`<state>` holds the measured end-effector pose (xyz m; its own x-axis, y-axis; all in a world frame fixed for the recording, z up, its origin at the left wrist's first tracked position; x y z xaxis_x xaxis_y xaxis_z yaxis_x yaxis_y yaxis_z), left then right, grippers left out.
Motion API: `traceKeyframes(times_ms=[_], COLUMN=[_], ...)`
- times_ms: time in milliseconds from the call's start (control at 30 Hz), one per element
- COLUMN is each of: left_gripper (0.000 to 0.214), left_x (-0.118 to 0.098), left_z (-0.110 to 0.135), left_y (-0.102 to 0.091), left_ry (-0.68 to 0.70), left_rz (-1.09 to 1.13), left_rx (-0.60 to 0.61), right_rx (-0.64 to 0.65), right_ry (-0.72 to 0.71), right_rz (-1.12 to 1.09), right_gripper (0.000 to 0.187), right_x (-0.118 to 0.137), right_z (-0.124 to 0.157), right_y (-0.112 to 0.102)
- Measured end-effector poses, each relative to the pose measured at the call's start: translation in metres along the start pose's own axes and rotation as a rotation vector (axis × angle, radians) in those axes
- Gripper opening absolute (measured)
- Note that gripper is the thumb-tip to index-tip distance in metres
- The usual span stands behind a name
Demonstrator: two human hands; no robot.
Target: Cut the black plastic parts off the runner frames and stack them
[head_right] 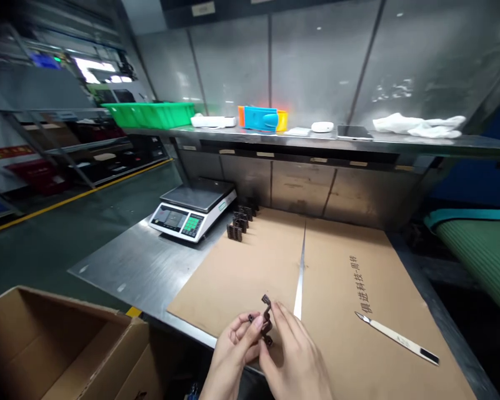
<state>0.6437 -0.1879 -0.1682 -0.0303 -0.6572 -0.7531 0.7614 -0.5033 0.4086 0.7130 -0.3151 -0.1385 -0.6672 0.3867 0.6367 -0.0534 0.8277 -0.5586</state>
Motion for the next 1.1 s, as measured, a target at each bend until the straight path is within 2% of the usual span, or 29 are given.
traceKeyframes(times_ms=[67, 133, 267, 367, 433, 500, 600, 667, 767, 867, 967, 1033, 1100], left_gripper=[0.047, 0.046, 0.049, 0.05, 0.054, 0.058, 0.059, 0.059, 0.06, 0.062, 0.063, 0.056, 0.044], left_x=[-0.002, -0.013, -0.039, -0.048, -0.048, -0.044, -0.038, -0.037, -0.035, -0.035, -0.04, -0.044, -0.049], left_z=[-0.011, -0.026, -0.067, -0.093, -0.102, -0.105, -0.107, -0.11, -0.117, -0.124, -0.125, -0.12, -0.118], left_y=[-0.017, -0.031, -0.048, -0.059, -0.065, -0.068, -0.072, -0.074, -0.076, -0.08, -0.085, -0.084, -0.075], left_ry=[0.025, 0.052, 0.111, 0.213, 0.306, 0.388, 0.44, 0.451, 0.465, 0.472, 0.465, 0.444, 0.414], left_rz=[0.045, 0.076, 0.135, 0.184, 0.192, 0.172, 0.133, 0.116, 0.097, 0.076, 0.04, -0.001, -0.075], left_rx=[-0.062, -0.091, -0.113, -0.172, -0.21, -0.218, -0.195, -0.182, -0.181, -0.21, -0.222, -0.203, -0.206], right_rx=[0.046, 0.144, 0.321, 0.327, 0.337, 0.353, 0.377, 0.383, 0.377, 0.361, 0.317, 0.275, 0.22], right_ry=[0.034, 0.079, 0.057, 0.008, -0.024, -0.053, -0.08, -0.081, -0.088, -0.132, -0.169, -0.169, -0.148], right_rz=[-0.054, -0.127, -0.187, -0.173, -0.156, -0.122, -0.05, -0.006, 0.03, 0.023, -0.001, 0.0, 0.023], right_gripper=[0.049, 0.047, 0.047, 0.049, 0.051, 0.05, 0.038, 0.033, 0.035, 0.05, 0.06, 0.051, 0.041], right_x=[0.001, 0.006, 0.014, 0.01, 0.006, 0.003, -0.003, -0.007, -0.01, -0.002, 0.014, 0.02, 0.017], right_z=[-0.007, -0.024, -0.078, -0.123, -0.147, -0.164, -0.176, -0.177, -0.175, -0.173, -0.16, -0.138, -0.107], right_y=[0.028, 0.055, 0.106, 0.145, 0.171, 0.193, 0.214, 0.222, 0.226, 0.223, 0.205, 0.183, 0.158])
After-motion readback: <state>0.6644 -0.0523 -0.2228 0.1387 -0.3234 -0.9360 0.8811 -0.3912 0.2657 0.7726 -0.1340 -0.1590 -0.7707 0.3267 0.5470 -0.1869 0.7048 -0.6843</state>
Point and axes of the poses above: each hand's wrist, its own z-axis away from the middle knuckle, its own y-axis out of the palm, x = y × z, the point moved 4 cm from there along -z, towards the middle knuckle, and after that the axes turned 11 degrees about -x, right-handed, at the moved point
